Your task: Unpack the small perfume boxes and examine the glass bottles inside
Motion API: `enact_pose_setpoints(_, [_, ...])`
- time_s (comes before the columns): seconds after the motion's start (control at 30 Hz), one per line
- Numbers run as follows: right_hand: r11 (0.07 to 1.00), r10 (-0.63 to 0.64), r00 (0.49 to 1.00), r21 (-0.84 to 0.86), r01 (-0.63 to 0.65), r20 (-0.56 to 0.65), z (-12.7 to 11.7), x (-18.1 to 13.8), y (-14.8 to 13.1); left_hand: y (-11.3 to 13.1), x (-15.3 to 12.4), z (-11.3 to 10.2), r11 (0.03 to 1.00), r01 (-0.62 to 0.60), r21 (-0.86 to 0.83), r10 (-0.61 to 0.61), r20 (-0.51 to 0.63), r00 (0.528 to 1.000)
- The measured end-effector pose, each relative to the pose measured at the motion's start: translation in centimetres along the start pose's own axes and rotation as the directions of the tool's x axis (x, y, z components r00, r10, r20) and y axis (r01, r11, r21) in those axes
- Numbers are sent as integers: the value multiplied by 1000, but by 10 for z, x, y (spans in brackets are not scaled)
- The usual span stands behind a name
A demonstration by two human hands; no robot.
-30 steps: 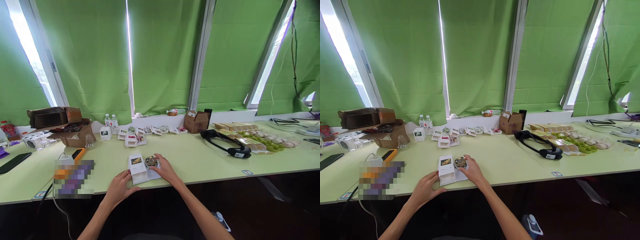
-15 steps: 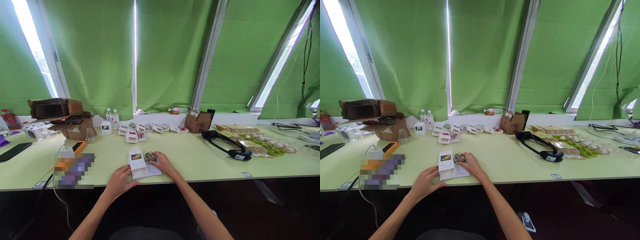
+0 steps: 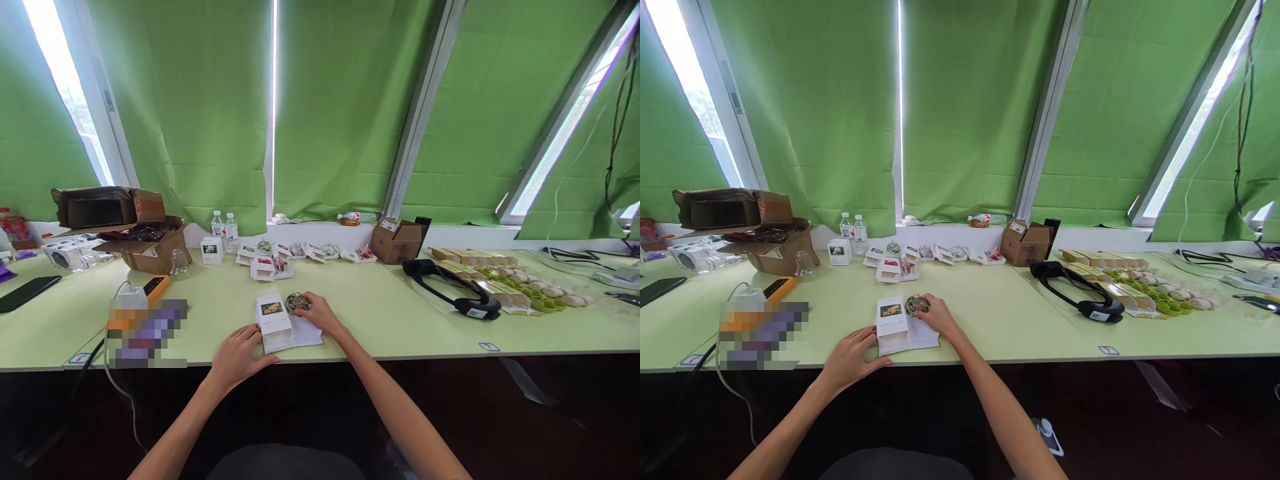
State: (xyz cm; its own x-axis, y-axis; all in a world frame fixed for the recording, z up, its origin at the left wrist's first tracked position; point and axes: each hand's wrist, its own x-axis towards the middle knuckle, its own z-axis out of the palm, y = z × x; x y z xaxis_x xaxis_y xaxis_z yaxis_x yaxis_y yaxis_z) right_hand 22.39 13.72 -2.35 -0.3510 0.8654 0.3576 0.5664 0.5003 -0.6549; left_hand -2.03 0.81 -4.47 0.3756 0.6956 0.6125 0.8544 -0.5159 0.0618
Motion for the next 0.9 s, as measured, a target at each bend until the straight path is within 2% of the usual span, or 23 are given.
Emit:
enact_pose_setpoints(0.4, [995,54,998,-79,-57,-37,5,16,5,-2,-1,3,1000,16,7,-16,19,1000])
enact_pose_setpoints(0.9, [978,132,987,-152,-144,-90,8,45,25,0,-1,7,996,81,30,-81,2,997])
